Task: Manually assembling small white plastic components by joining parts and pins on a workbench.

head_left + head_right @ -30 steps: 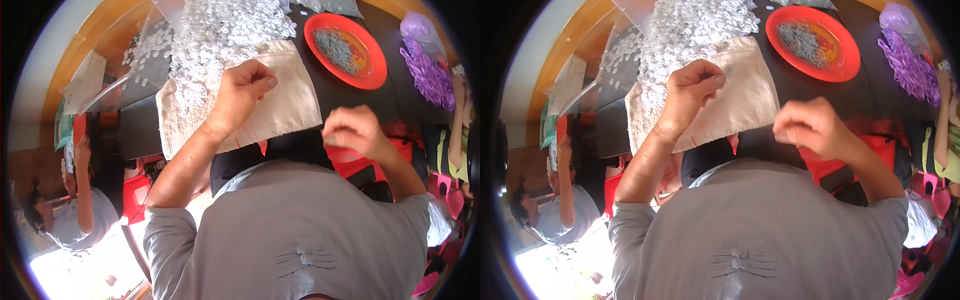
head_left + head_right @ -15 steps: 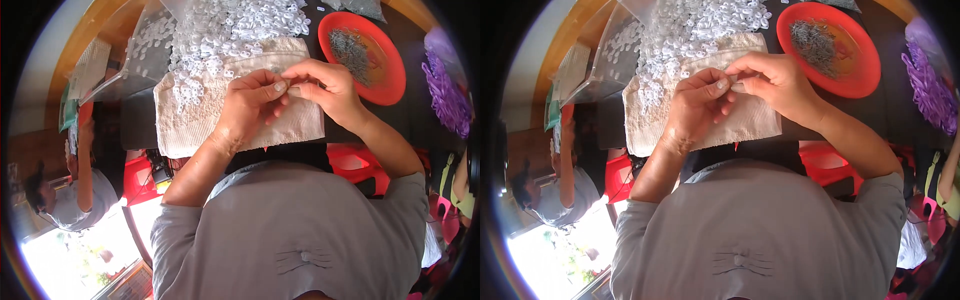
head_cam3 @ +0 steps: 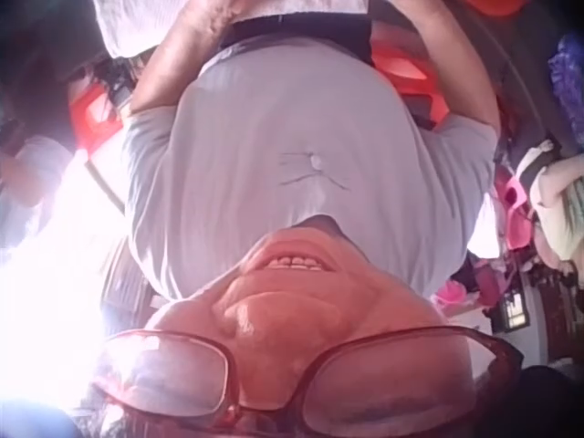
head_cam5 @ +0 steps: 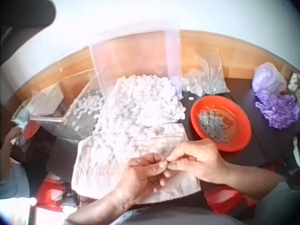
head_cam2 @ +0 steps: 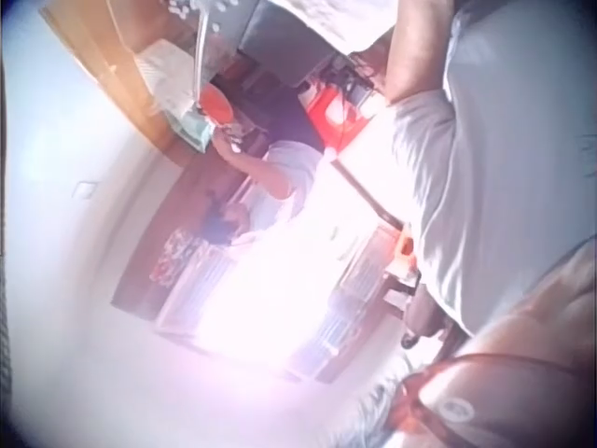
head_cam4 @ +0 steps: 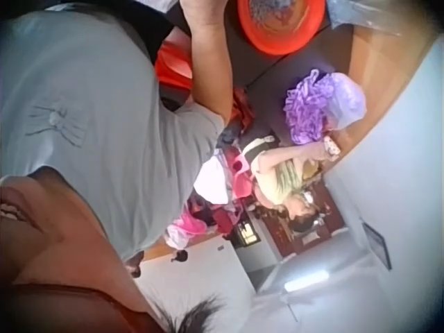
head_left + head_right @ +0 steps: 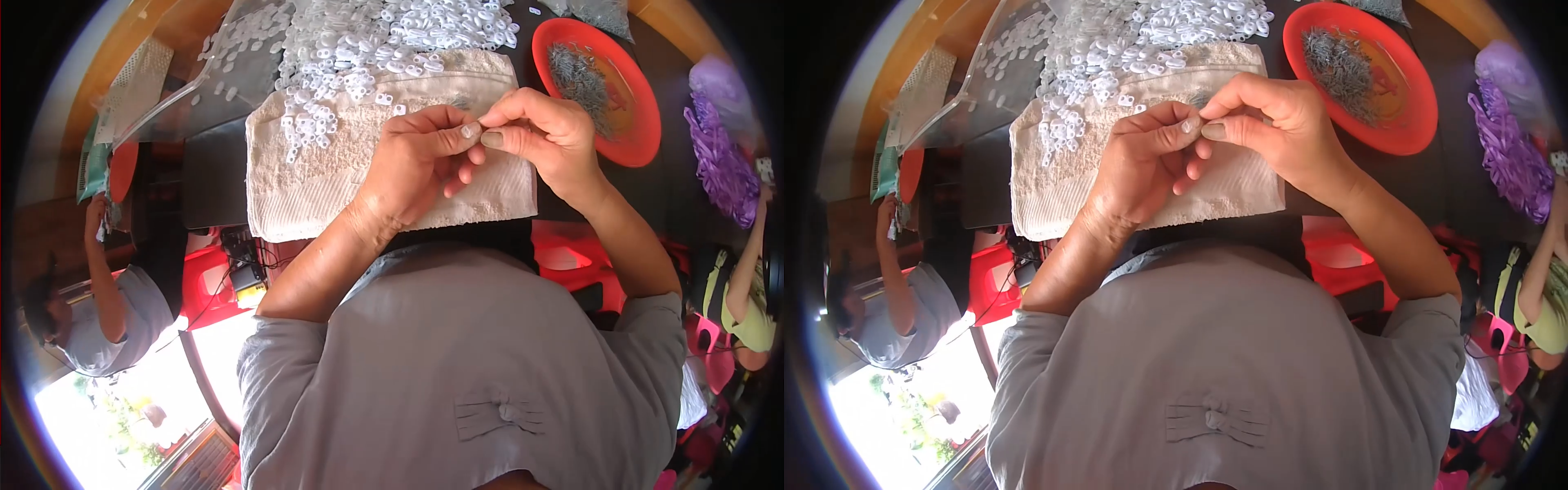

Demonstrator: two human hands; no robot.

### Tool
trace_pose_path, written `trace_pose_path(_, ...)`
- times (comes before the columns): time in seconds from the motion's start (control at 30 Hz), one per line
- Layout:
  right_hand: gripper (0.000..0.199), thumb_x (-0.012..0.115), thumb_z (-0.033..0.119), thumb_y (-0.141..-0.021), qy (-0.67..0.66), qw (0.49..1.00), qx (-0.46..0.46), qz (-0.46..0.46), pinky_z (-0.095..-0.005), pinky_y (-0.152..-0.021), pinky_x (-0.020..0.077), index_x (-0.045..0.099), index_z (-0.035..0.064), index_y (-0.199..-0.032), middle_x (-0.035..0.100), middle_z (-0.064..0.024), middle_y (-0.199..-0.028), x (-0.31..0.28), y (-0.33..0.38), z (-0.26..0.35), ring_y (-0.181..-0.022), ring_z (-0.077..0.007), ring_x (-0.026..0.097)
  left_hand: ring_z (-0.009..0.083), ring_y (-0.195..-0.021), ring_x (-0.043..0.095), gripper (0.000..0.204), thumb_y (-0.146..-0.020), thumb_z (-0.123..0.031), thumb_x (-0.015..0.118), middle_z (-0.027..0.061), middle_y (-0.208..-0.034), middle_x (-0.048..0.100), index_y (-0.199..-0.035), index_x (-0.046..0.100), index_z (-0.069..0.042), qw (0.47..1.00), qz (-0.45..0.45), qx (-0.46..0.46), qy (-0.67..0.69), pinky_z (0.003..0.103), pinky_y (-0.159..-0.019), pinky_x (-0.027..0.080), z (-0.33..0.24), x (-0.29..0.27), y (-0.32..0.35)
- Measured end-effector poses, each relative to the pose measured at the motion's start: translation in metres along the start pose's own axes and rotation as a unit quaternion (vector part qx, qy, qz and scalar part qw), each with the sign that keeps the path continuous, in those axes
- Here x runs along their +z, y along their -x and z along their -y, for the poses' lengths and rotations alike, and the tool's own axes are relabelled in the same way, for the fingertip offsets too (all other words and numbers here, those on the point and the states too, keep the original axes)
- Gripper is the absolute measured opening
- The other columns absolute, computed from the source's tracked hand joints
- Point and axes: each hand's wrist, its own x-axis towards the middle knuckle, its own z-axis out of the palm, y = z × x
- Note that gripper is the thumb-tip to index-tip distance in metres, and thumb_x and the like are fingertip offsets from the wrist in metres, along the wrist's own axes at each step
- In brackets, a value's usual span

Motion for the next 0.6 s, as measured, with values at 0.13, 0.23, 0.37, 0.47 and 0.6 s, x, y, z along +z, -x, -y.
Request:
trace_pose_path(0.13, 0.007, 0.064, -0.002, -0.086, 0.045, 0.999, -0.001, 0.010, -0.0234, -0.071, 0.0504, 0.061, -0.0030, -0.093, 0.065, -0.0053, -0.085, 0.011, -0.007, 0.009, -0.078, -0.0107, 0.063, 0.0143, -0.058, 0.056, 0.011, -0.092, -0.008, 0.059, 0.0086, -0.076, 0.062, -0.095, 0.060, 0.003, 0.998, 0.024, 0.005, 0.055, 0.025, -0.045, 0.040, 0.001, -0.012, 0.011)
trace_pose_path(0.23, 0.007, 0.063, -0.003, -0.086, 0.077, 0.997, -0.017, 0.010, -0.0233, -0.070, 0.0502, 0.061, -0.0028, -0.093, 0.065, -0.0053, -0.085, 0.027, -0.016, 0.015, -0.079, -0.0108, 0.063, 0.0155, -0.058, 0.057, 0.012, -0.091, -0.008, 0.059, 0.0085, -0.076, 0.062, -0.095, 0.060, 0.003, 0.996, 0.017, 0.017, 0.087, 0.025, -0.045, 0.040, -0.001, -0.020, 0.021)
trace_pose_path(0.37, 0.010, 0.062, -0.003, -0.087, 0.004, 1.000, -0.005, 0.011, -0.0235, -0.073, 0.0508, 0.063, -0.0037, -0.097, 0.066, -0.0048, -0.089, 0.058, -0.031, 0.012, -0.081, -0.0103, 0.063, 0.0148, -0.058, 0.057, 0.014, -0.092, -0.013, 0.059, 0.0080, -0.075, 0.062, -0.093, 0.060, 0.001, 0.993, 0.006, 0.048, 0.106, 0.026, -0.045, 0.041, -0.006, -0.045, 0.035)
trace_pose_path(0.47, 0.011, 0.062, -0.004, -0.087, -0.008, 1.000, 0.008, 0.016, -0.0232, -0.075, 0.0512, 0.063, -0.0042, -0.098, 0.066, -0.0050, -0.087, 0.074, -0.042, 0.017, -0.082, -0.0108, 0.064, 0.0148, -0.058, 0.057, 0.015, -0.093, -0.014, 0.057, 0.0078, -0.076, 0.062, -0.093, 0.059, 0.001, 0.992, -0.004, 0.074, 0.102, 0.026, -0.044, 0.041, -0.011, -0.061, 0.042)
trace_pose_path(0.6, 0.010, 0.063, -0.001, -0.087, -0.064, 0.996, 0.055, 0.009, -0.0230, -0.075, 0.0505, 0.063, -0.0026, -0.097, 0.066, -0.0041, -0.085, 0.078, -0.062, 0.011, -0.079, -0.0102, 0.064, 0.0148, -0.056, 0.055, 0.015, -0.092, -0.013, 0.059, 0.0085, -0.074, 0.061, -0.091, 0.059, 0.002, 0.991, 0.015, 0.070, 0.112, 0.025, -0.044, 0.039, -0.025, -0.072, 0.036)
